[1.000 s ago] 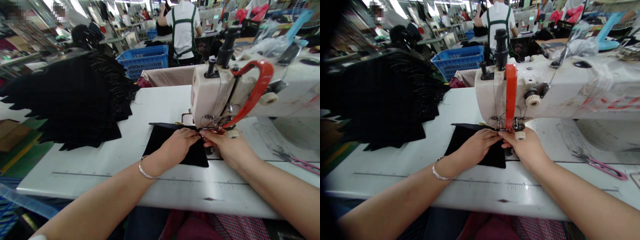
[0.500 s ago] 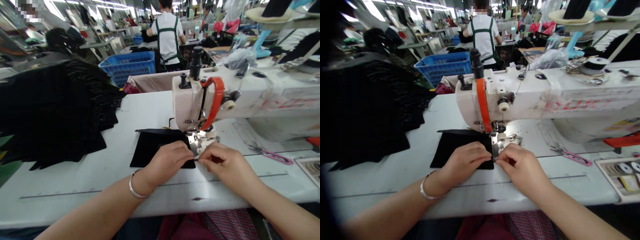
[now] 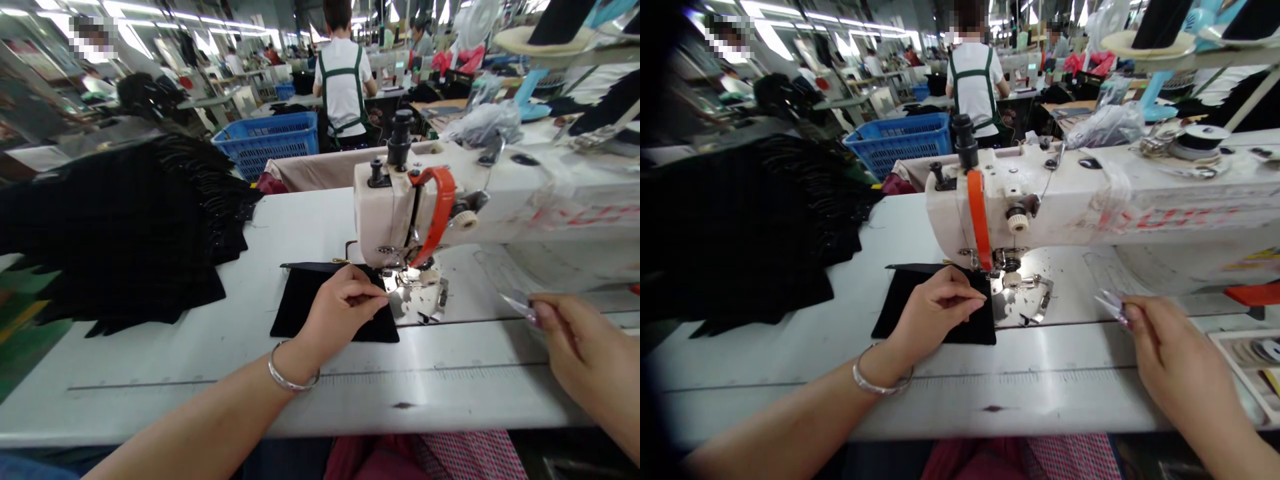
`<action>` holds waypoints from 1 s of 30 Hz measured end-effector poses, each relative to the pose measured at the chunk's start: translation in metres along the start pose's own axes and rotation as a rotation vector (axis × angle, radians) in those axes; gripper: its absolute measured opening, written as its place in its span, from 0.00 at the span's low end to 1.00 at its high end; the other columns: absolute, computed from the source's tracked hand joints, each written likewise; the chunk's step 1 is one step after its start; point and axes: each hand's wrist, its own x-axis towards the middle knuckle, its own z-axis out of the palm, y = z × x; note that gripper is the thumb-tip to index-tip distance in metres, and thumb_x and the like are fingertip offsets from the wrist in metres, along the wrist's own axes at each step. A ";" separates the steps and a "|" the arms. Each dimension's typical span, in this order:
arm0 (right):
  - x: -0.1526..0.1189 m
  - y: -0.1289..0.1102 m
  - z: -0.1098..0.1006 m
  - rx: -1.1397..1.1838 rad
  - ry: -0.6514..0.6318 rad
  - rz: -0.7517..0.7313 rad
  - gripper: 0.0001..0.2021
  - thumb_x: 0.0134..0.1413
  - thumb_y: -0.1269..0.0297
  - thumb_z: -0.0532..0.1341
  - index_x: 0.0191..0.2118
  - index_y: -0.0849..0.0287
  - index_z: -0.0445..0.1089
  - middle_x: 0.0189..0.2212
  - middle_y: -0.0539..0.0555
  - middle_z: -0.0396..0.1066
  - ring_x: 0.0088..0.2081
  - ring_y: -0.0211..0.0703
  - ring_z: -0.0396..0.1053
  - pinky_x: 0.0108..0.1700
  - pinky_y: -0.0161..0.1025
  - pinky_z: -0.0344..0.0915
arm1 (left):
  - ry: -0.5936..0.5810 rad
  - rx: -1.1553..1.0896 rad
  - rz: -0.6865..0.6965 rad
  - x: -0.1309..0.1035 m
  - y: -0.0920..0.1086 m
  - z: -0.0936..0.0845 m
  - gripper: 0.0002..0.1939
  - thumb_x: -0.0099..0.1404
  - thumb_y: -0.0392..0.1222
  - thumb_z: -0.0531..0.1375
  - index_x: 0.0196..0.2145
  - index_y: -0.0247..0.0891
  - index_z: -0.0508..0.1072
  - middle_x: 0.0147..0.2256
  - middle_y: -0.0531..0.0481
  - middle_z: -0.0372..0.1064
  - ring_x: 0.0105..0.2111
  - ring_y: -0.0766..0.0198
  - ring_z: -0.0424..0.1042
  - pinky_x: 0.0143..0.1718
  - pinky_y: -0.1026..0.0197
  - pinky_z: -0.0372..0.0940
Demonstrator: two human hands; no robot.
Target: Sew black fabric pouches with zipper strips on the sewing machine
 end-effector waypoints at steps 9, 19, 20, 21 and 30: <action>0.017 -0.118 0.035 0.631 -0.477 -0.015 0.16 0.69 0.47 0.52 0.41 0.53 0.69 0.34 0.51 0.73 0.37 0.45 0.70 0.40 0.40 0.65 | 0.026 0.115 0.125 0.000 0.002 0.000 0.02 0.62 0.35 0.69 0.34 0.40 0.83 0.35 0.49 0.68 0.34 0.67 0.71 0.26 0.69 0.68; 0.039 -0.065 0.028 0.257 -0.253 -0.066 0.18 0.67 0.44 0.53 0.42 0.52 0.71 0.35 0.53 0.75 0.35 0.50 0.72 0.37 0.45 0.65 | -0.021 0.376 0.060 0.016 0.013 -0.009 0.06 0.59 0.30 0.69 0.30 0.40 0.82 0.36 0.50 0.71 0.33 0.66 0.72 0.34 0.63 0.71; 0.045 -0.051 0.025 0.126 -0.214 -0.098 0.19 0.65 0.43 0.53 0.43 0.52 0.72 0.37 0.55 0.75 0.36 0.53 0.72 0.37 0.48 0.65 | -0.056 0.426 0.044 0.021 0.013 -0.011 0.07 0.59 0.29 0.68 0.29 0.39 0.82 0.35 0.50 0.72 0.33 0.65 0.73 0.36 0.62 0.71; 0.051 -0.038 0.023 0.006 -0.189 -0.160 0.20 0.65 0.43 0.53 0.44 0.53 0.72 0.39 0.58 0.75 0.37 0.58 0.73 0.39 0.52 0.66 | -0.094 0.471 0.040 0.027 0.012 -0.013 0.08 0.59 0.28 0.67 0.28 0.39 0.82 0.35 0.50 0.72 0.33 0.64 0.73 0.37 0.60 0.72; 0.091 -0.066 0.028 -0.054 -0.158 -0.612 0.17 0.66 0.52 0.54 0.48 0.56 0.72 0.46 0.64 0.75 0.46 0.66 0.73 0.48 0.61 0.67 | 0.018 0.517 0.043 0.037 -0.007 -0.001 0.07 0.61 0.29 0.65 0.27 0.36 0.81 0.35 0.46 0.76 0.37 0.59 0.76 0.43 0.55 0.72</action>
